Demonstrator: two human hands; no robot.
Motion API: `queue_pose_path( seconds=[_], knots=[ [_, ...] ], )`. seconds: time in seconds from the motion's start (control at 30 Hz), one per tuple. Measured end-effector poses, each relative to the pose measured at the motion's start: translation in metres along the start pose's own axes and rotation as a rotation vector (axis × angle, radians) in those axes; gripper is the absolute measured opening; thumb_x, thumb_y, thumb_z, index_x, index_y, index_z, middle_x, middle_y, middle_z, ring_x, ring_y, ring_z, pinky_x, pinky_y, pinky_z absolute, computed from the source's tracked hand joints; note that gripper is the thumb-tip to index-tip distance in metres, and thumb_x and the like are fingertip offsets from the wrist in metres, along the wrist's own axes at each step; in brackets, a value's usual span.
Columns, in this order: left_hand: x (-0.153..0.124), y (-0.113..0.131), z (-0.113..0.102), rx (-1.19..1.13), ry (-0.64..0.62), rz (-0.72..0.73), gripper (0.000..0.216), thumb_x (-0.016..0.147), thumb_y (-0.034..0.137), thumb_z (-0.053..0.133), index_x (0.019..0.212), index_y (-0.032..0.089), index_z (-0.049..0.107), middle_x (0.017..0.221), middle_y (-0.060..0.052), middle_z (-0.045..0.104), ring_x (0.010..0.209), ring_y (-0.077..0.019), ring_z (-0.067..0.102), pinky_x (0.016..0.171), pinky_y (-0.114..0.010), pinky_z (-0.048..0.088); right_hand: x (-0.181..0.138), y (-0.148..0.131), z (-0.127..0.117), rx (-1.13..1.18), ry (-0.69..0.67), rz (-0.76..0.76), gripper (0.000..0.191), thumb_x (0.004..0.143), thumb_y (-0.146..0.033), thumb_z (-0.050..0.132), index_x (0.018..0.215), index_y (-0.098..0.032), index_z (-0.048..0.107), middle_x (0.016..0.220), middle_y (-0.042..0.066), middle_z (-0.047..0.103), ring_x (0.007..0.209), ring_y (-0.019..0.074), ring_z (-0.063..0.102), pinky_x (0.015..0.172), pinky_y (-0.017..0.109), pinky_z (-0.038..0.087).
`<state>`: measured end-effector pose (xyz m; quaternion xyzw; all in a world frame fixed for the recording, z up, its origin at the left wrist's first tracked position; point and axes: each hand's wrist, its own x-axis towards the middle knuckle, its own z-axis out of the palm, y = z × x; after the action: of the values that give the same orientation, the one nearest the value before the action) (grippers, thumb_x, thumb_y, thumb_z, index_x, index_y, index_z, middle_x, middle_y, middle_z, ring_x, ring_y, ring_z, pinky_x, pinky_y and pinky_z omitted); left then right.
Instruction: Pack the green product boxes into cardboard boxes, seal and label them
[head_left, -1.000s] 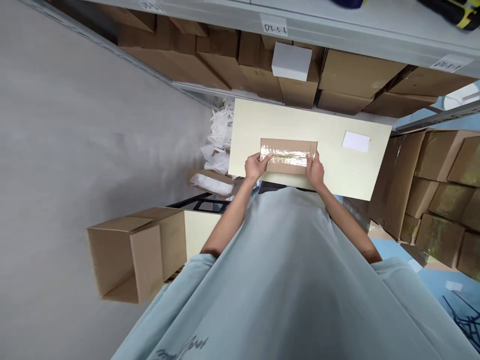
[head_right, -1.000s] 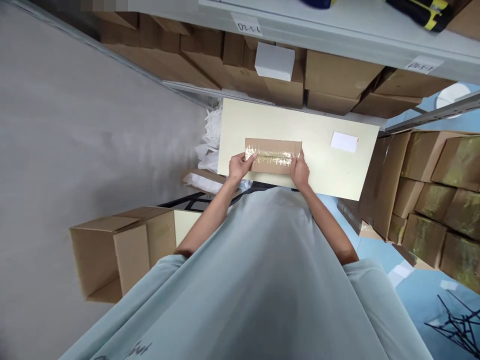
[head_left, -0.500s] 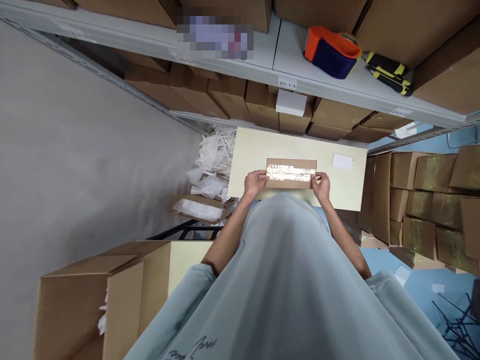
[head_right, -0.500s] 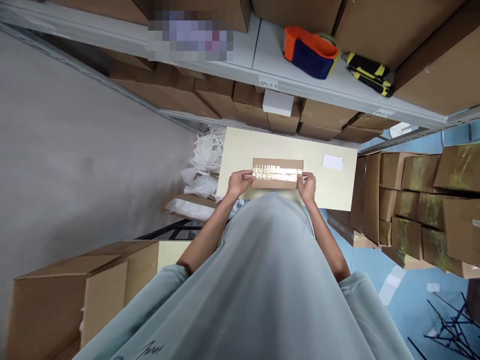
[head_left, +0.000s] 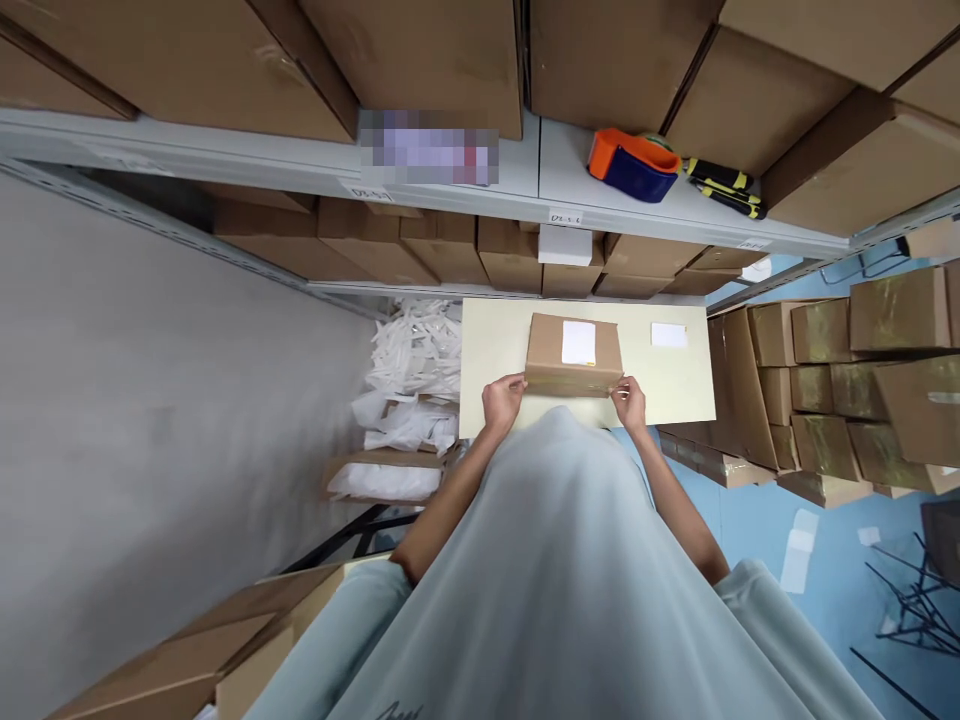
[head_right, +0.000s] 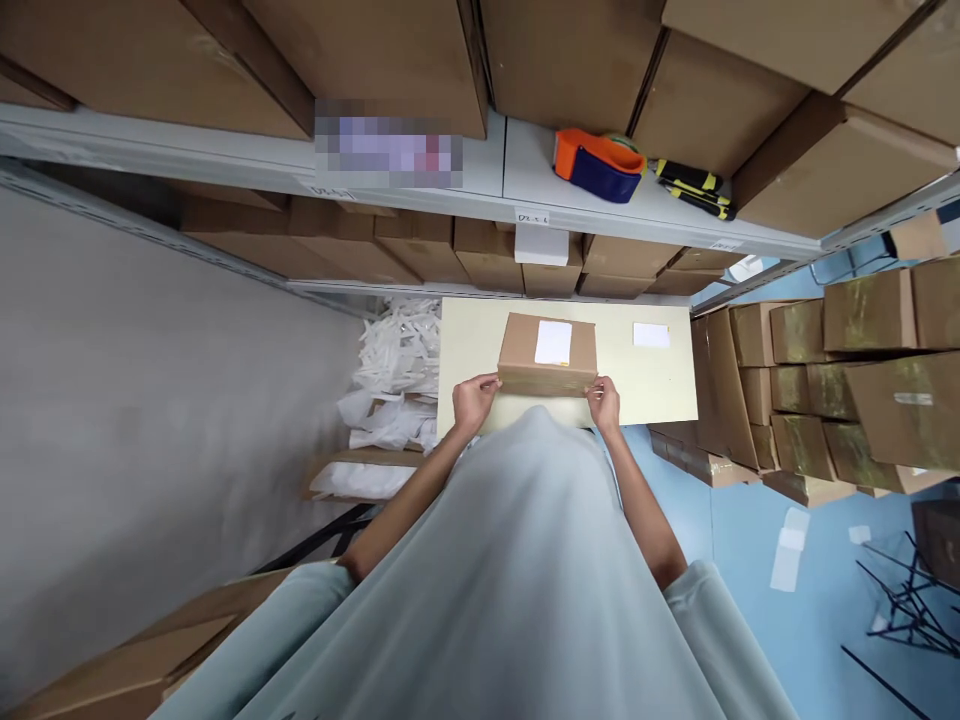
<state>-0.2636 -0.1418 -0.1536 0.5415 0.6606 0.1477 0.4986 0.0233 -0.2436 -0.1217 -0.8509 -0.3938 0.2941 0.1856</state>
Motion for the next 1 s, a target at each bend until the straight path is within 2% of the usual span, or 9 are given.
queue_pose_path(
  seconds=[0.1,0.27,0.43,0.5,0.57,0.7,0.8,0.9,1.0],
  knots=[
    [-0.005,-0.023,0.000,0.019,-0.089,-0.007,0.021,0.095,0.021,0.072,0.104,0.028,0.089,0.117,-0.004,0.090,0.115,-0.0297,0.085,0.110,-0.039,0.063,-0.015,0.007,0.016,-0.023,-0.012,0.036,0.008,0.092,-0.032,0.054,0.096,-0.029,0.048,0.100,0.008,0.080,0.098,0.0244,0.081,0.085,0.036,0.066],
    [-0.015,-0.043,-0.001,0.033,-0.200,0.005,0.041,0.090,0.016,0.071,0.128,0.024,0.086,0.123,-0.006,0.089,0.110,-0.0273,0.086,0.106,-0.037,0.065,-0.033,0.014,0.029,-0.098,-0.057,0.065,0.013,0.090,-0.025,0.057,0.102,-0.025,0.061,0.108,0.010,0.084,0.107,0.0250,0.082,0.089,0.039,0.069],
    [0.009,-0.029,-0.022,0.040,-0.132,0.095,0.046,0.093,0.013,0.063,0.131,0.024,0.085,0.141,-0.009,0.083,0.130,-0.0314,0.081,0.121,-0.046,0.060,-0.023,-0.002,0.001,-0.204,0.056,-0.010,0.037,0.093,-0.015,0.053,0.124,-0.018,0.072,0.137,0.019,0.080,0.134,0.0298,0.076,0.120,0.051,0.059],
    [0.032,-0.001,-0.032,0.022,-0.067,0.210,0.047,0.096,0.014,0.059,0.135,0.024,0.083,0.148,-0.010,0.080,0.137,-0.0315,0.077,0.126,-0.048,0.057,0.002,-0.025,-0.022,-0.253,0.140,-0.103,0.043,0.098,-0.017,0.050,0.136,-0.014,0.071,0.147,0.022,0.076,0.142,0.0324,0.071,0.127,0.054,0.053],
    [0.058,0.046,-0.040,-0.001,-0.016,0.376,0.047,0.099,0.016,0.058,0.138,0.024,0.082,0.149,-0.010,0.079,0.142,-0.0311,0.075,0.129,-0.049,0.055,0.039,-0.064,-0.050,-0.332,0.240,-0.240,0.048,0.103,-0.022,0.051,0.147,-0.010,0.066,0.152,0.025,0.072,0.145,0.0355,0.067,0.128,0.056,0.050],
    [0.087,0.175,-0.054,-0.038,0.042,0.693,0.043,0.102,0.019,0.060,0.139,0.022,0.082,0.148,-0.010,0.079,0.142,-0.0314,0.074,0.129,-0.049,0.055,0.114,-0.181,-0.110,-0.513,0.414,-0.496,0.058,0.108,-0.029,0.051,0.161,-0.005,0.055,0.160,0.027,0.066,0.150,0.0378,0.061,0.130,0.055,0.045],
    [0.083,0.257,-0.065,-0.038,0.122,0.843,0.042,0.102,0.015,0.062,0.138,0.022,0.082,0.145,-0.011,0.081,0.139,-0.0312,0.075,0.128,-0.049,0.056,0.152,-0.270,-0.142,-0.664,0.398,-0.523,0.059,0.113,-0.031,0.046,0.166,-0.004,0.048,0.166,0.028,0.059,0.155,0.0366,0.055,0.132,0.051,0.039],
    [0.069,0.293,-0.074,-0.029,0.200,0.914,0.041,0.102,0.013,0.063,0.138,0.021,0.081,0.144,-0.012,0.081,0.137,-0.0305,0.076,0.127,-0.050,0.056,0.173,-0.328,-0.155,-0.783,0.288,-0.405,0.054,0.111,-0.026,0.050,0.159,-0.002,0.054,0.160,0.032,0.064,0.151,0.0367,0.059,0.129,0.048,0.041],
    [0.056,0.286,-0.081,-0.018,0.254,0.901,0.040,0.103,0.011,0.064,0.137,0.020,0.081,0.142,-0.012,0.082,0.134,-0.0297,0.077,0.124,-0.050,0.058,0.188,-0.349,-0.153,-0.793,0.199,-0.367,0.055,0.099,-0.018,0.066,0.152,-0.002,0.062,0.147,0.032,0.073,0.143,0.0364,0.068,0.123,0.046,0.047]
  ],
)
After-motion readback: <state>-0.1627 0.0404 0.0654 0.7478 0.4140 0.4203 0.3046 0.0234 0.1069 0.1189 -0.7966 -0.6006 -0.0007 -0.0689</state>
